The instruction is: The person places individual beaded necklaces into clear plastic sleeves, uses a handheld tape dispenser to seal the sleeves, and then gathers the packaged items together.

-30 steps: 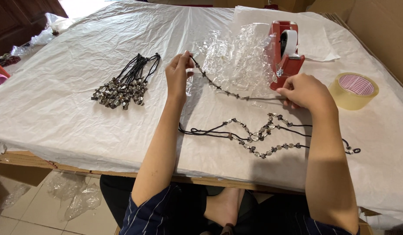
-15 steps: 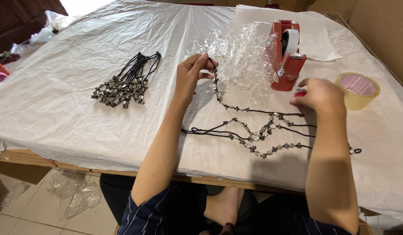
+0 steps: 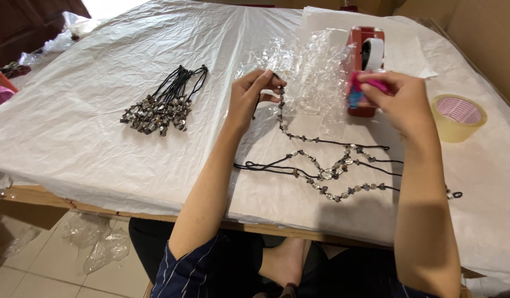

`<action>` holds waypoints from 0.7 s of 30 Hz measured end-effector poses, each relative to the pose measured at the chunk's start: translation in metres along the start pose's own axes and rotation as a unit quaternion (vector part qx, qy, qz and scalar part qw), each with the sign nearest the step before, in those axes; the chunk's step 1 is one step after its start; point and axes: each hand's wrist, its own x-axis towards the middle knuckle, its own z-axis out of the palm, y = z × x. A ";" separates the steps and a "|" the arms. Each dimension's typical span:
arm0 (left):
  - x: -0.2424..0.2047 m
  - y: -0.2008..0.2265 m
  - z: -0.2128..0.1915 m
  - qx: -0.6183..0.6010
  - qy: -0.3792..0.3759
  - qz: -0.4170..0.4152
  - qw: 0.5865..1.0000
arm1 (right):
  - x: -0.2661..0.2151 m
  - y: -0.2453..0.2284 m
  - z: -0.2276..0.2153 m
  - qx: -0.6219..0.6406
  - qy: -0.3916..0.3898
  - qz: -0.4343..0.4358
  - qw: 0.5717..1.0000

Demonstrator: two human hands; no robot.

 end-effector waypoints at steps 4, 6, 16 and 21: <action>-0.001 -0.001 0.002 0.006 -0.019 -0.007 1.000 | -0.016 -0.046 0.021 0.067 -0.058 0.131 0.988; -0.001 -0.003 0.003 -0.002 -0.032 -0.011 0.999 | -0.016 -0.045 0.025 0.117 -0.139 0.088 0.979; -0.002 -0.021 0.009 -0.040 -0.052 0.004 0.998 | 0.005 0.023 0.055 0.164 -0.039 -0.112 0.979; -0.006 -0.023 0.014 -0.023 -0.080 -0.010 0.996 | 0.009 0.030 0.062 0.095 -0.011 -0.223 0.970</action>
